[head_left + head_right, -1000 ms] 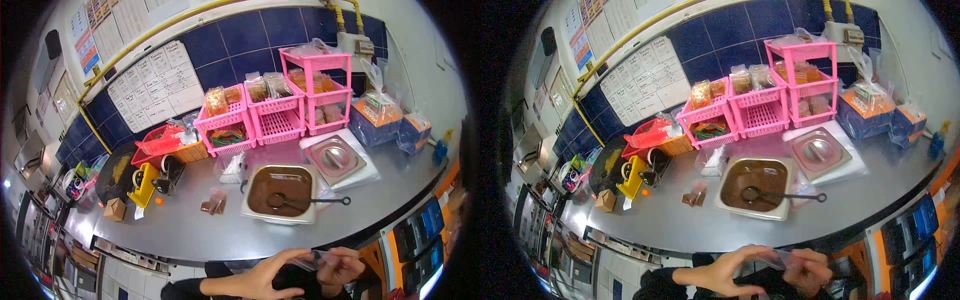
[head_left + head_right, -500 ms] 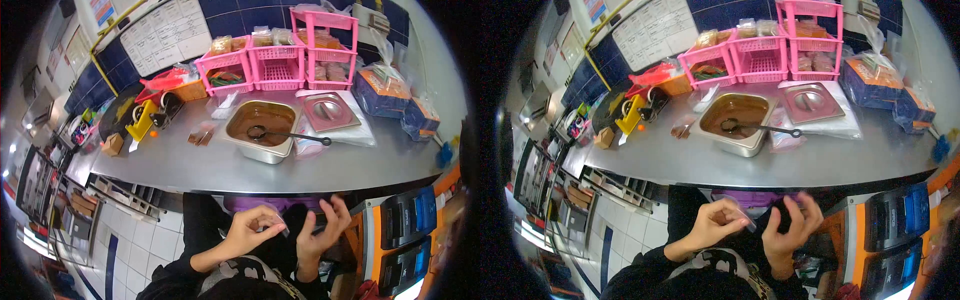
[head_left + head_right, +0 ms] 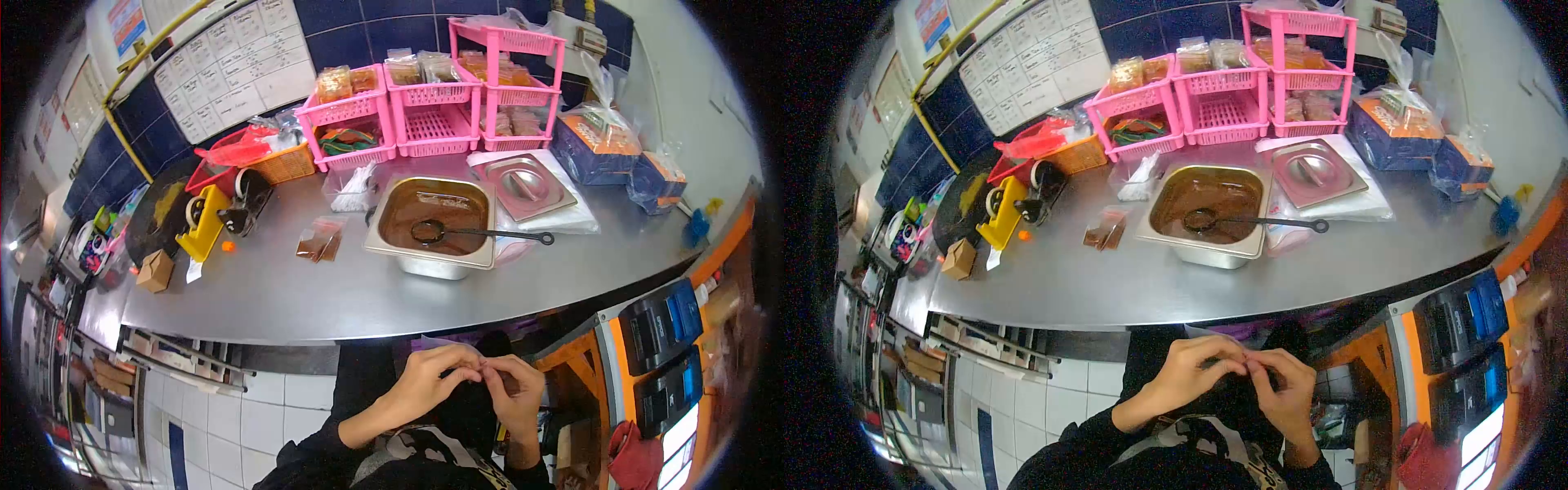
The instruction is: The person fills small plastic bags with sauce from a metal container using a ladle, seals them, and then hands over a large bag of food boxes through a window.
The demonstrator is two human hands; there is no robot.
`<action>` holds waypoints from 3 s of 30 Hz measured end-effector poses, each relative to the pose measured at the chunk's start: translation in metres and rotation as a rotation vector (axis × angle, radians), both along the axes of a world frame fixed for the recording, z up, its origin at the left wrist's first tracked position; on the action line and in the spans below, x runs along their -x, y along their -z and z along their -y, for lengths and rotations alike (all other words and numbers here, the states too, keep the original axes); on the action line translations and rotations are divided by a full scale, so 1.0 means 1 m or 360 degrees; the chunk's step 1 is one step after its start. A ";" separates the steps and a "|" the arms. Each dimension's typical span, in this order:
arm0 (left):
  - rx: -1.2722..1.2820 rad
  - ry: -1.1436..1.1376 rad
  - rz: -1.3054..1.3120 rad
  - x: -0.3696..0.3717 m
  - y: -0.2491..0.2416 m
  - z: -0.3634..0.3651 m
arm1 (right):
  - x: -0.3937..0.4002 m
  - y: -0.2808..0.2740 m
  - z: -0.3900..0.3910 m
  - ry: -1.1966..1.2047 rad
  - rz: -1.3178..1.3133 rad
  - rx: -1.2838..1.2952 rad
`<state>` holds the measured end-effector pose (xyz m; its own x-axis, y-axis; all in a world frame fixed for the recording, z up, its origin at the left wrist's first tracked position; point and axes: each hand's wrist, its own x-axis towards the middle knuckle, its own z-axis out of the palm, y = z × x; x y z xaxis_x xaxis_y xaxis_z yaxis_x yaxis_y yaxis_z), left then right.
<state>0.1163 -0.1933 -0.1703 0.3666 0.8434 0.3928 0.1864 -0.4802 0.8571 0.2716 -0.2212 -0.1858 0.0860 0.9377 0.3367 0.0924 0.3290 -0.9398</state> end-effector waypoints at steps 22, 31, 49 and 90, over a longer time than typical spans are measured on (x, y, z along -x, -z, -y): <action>-0.0343 0.0081 -0.0168 0.059 -0.021 -0.015 | 0.056 -0.025 -0.023 -0.0036 0.1063 -0.0337; -0.0946 0.0199 -0.0867 0.063 -0.014 -0.048 | 0.023 -0.035 -0.040 -0.0183 0.0797 -0.0208; 0.0824 0.0744 0.0969 0.114 0.000 -0.090 | -0.004 -0.062 -0.159 0.0166 -0.0624 -0.0234; -0.0636 0.0206 -0.0239 0.155 -0.136 -0.116 | -0.038 -0.023 -0.145 0.0283 -0.1376 0.0079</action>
<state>-0.0392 -0.0774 -0.0342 0.5372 0.5797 0.6127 0.2111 -0.7957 0.5677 0.3093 -0.0763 -0.1626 0.4374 0.8981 0.0453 -0.6117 0.3340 -0.7171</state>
